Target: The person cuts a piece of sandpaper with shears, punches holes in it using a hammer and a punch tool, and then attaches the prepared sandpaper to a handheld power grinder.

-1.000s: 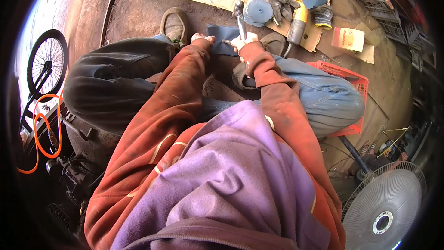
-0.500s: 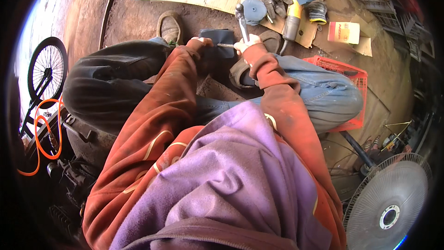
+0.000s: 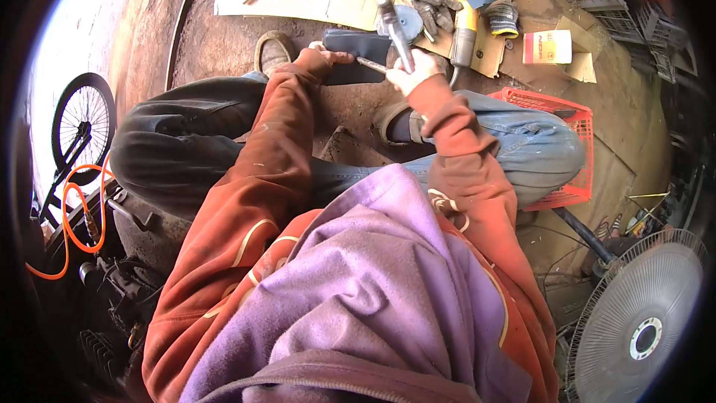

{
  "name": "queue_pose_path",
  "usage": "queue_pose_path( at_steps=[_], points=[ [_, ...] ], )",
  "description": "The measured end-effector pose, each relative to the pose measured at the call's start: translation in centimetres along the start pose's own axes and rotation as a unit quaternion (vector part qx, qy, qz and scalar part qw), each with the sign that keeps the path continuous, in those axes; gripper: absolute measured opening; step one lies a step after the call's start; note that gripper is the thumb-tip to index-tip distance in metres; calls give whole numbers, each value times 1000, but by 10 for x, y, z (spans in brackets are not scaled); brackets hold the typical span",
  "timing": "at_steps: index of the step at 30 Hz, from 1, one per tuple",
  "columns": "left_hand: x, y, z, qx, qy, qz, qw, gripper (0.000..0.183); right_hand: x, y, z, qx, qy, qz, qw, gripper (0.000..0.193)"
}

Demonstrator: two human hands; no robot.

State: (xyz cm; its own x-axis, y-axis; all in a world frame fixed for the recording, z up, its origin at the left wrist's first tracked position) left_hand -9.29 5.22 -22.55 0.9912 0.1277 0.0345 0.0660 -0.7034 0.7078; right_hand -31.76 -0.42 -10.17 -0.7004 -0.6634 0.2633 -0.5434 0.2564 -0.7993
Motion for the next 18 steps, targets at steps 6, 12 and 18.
queue_pose_path(
  at_steps=[6, 12, 18],
  points=[
    [18, 36, 23, -206, -61, 67, 974, 41, 46, -11, -8, 11, -5, 214, 977, 23],
    [7, 62, 33, -538, 142, 439, 706, 26, -3, -19, -12, 331, 287, -163, 884, 15],
    [20, 146, -29, -437, 160, 228, 855, 24, -21, -20, -9, 76, -75, 743, 661, 13]
  ],
)
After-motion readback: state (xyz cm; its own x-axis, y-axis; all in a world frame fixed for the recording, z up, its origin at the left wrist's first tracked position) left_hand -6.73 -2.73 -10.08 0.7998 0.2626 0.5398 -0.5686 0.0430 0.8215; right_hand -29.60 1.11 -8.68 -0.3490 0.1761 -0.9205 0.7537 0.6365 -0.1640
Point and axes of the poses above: each hand's wrist, its own z-axis towards the middle knuckle, its own x-axis out of the back of the hand, y = z × x, the point moved 3 cm from there along z, towards the middle knuckle, and after that the axes turned 1 degree about -y, right-handed, at the moved point
